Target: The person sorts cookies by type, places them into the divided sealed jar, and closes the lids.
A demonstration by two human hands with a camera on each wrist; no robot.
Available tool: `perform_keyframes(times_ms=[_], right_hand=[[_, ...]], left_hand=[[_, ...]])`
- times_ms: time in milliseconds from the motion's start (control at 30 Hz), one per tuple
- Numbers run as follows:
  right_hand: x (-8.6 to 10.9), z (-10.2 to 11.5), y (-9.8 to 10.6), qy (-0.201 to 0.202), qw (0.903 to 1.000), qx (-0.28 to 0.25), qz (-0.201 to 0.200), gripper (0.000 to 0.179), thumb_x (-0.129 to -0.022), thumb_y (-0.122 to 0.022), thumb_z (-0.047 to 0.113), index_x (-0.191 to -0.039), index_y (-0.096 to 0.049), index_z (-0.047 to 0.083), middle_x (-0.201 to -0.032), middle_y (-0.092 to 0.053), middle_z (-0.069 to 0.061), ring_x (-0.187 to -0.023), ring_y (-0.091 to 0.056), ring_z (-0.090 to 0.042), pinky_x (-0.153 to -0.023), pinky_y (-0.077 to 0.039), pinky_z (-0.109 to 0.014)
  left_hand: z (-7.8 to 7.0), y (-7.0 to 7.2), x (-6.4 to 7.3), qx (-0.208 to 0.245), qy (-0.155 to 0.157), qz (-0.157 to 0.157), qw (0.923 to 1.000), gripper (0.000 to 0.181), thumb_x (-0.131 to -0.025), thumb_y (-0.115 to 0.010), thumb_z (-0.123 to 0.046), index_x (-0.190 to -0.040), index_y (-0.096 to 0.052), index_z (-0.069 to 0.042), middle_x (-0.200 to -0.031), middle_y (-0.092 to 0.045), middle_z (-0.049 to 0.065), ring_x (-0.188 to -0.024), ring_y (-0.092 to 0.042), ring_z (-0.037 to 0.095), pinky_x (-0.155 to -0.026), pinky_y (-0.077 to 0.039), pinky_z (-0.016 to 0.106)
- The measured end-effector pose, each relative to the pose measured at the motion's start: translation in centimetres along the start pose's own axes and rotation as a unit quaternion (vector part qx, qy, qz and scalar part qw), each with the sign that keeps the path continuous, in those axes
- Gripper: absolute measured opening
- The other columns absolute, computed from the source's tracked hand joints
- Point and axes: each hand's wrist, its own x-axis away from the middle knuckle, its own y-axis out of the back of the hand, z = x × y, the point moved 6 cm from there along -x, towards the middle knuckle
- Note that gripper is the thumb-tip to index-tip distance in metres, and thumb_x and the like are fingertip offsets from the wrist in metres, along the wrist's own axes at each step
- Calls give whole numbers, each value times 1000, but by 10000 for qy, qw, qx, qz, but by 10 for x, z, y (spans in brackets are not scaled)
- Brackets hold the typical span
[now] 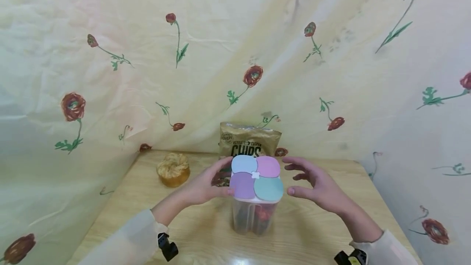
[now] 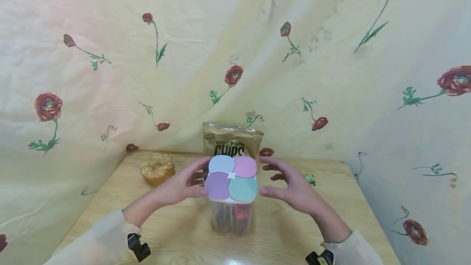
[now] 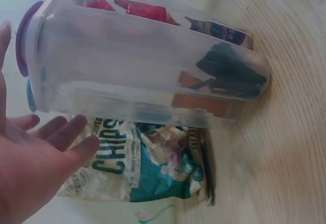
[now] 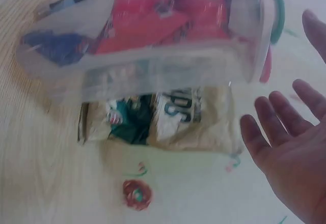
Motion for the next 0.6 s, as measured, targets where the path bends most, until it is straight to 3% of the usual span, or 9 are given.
perform_keyframes(times_ms=[167, 300, 400, 600], right_hand=[[4, -24, -10, -256, 9987, -285, 341, 77, -87, -78, 2, -155, -42, 8, -154, -48, -17, -134, -54, -30, -101, -53, -38], [7, -35, -26, -463, 9951, -591, 648, 81, -89, -77, 4, -159, -37, 14, -158, -45, -13, -138, -52, -23, -104, -51, -39], [5, -34, -32, -459, 9938, -685, 751, 83, -88, -79, 5, -159, -36, 14, -158, -44, -15, -135, -55, -18, -103, -52, -37], [-10, -24, -23, -694, 9935, -499, 756, 80, -86, -83, 14, -154, -41, 8, -154, -46, -18, -128, -59, -39, -97, -55, -42]], left_hand=[[13, -2, 5, 174, -218, 30, 9996, 112, -83, -81, -55, -165, -16, -17, -165, -32, 8, -148, -39, 35, -120, -31, 56], [19, -3, 5, 138, -189, -168, 9996, 112, -80, -87, -45, -165, -18, -20, -164, -34, 7, -147, -41, 33, -119, -32, 55], [17, -1, 2, -109, -132, -294, 9994, 112, -79, -90, -38, -164, -19, -18, -162, -37, 8, -144, -43, 33, -118, -35, 56], [4, 8, -8, -401, -108, -232, 9989, 111, -78, -91, -31, -163, -20, -15, -158, -40, 9, -141, -46, 33, -115, -36, 59]])
